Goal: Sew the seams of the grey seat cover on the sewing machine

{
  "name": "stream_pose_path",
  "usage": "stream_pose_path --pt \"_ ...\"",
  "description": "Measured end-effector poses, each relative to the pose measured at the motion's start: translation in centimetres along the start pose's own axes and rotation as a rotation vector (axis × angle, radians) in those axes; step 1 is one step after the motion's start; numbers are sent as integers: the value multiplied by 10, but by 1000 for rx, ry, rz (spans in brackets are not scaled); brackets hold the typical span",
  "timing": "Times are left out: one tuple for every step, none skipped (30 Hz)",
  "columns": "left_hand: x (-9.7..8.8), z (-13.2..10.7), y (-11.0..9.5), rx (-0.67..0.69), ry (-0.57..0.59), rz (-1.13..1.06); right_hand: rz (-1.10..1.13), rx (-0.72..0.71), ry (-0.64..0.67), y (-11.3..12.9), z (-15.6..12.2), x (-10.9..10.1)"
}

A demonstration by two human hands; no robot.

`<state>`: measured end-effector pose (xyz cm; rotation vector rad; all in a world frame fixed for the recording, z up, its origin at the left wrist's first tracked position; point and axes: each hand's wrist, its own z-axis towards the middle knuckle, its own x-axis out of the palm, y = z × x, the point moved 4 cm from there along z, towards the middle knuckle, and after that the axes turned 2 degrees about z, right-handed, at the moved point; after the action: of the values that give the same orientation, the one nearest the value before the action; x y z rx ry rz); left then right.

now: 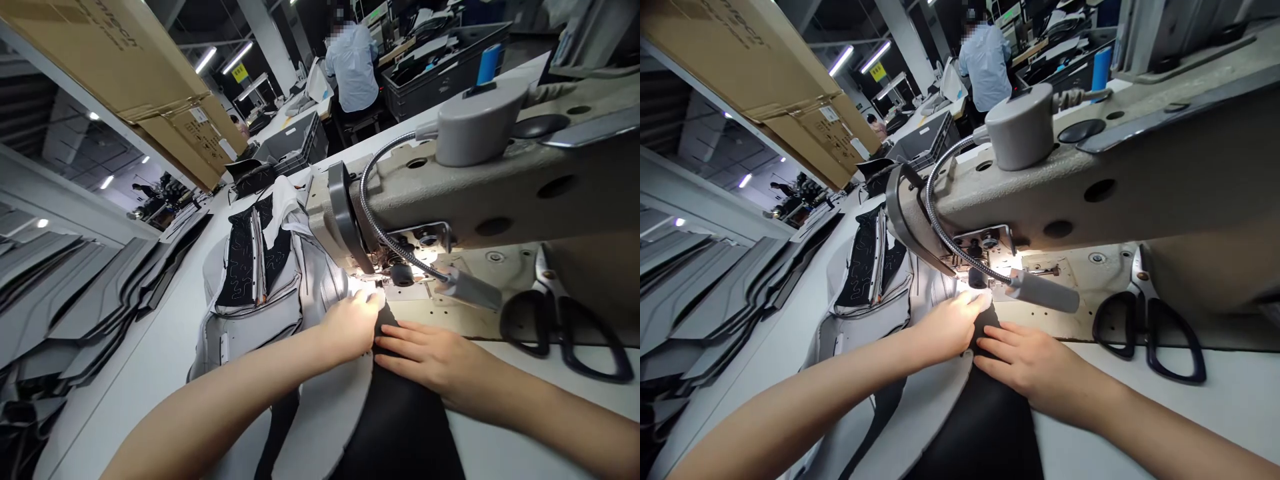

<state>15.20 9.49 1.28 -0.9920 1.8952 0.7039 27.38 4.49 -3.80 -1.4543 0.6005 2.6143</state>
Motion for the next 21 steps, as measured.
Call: stream_pose_path --pt "0 1 -1 -18 -6 22 -2 -2 16 -2 2 1" --pt "0 1 -1 -41 -3 56 1 3 33 -4 3 1" --pt "-1 0 0 -61 8 93 12 9 53 -4 3 1" --pt "-2 -2 1 -70 27 120 34 13 74 -4 3 2" --pt "-4 -4 3 -60 50 125 63 17 97 -3 2 3" --pt "-7 -5 6 -26 75 104 93 22 117 -1 0 4" --pt "-10 -6 7 28 96 66 116 30 134 1 -1 5" --pt "-13 -6 9 90 109 20 127 36 148 3 -3 7" --pt "-16 -6 9 142 114 -19 127 43 155 5 -4 8" --pt "-20 -4 8 175 115 -42 118 50 156 6 -4 10" --pt "-22 -2 7 183 122 -43 108 54 152 7 -3 11" --pt "-23 1 5 161 134 -25 101 56 143 7 -1 11" --pt "-23 4 2 125 147 5 96 60 133 6 1 12" --pt "-22 8 -1 88 156 39 95 70 120 5 5 11" --pt "-20 11 -5 60 150 70 98 84 103 3 8 11" --pt "-19 14 -8 42 129 92 106 100 85 0 12 11" --pt "-16 16 -10 31 94 106 120 112 67 -3 15 10" --pt "-14 18 -11 28 56 113 138 123 48 -6 18 9" --pt "-11 18 -11 28 16 114 159 127 33 -9 20 8" --pt "-9 15 -10 20 -25 108 178 126 29 -11 22 7" --pt "-6 10 -9 10 -63 96 193 123 39 -13 22 7"
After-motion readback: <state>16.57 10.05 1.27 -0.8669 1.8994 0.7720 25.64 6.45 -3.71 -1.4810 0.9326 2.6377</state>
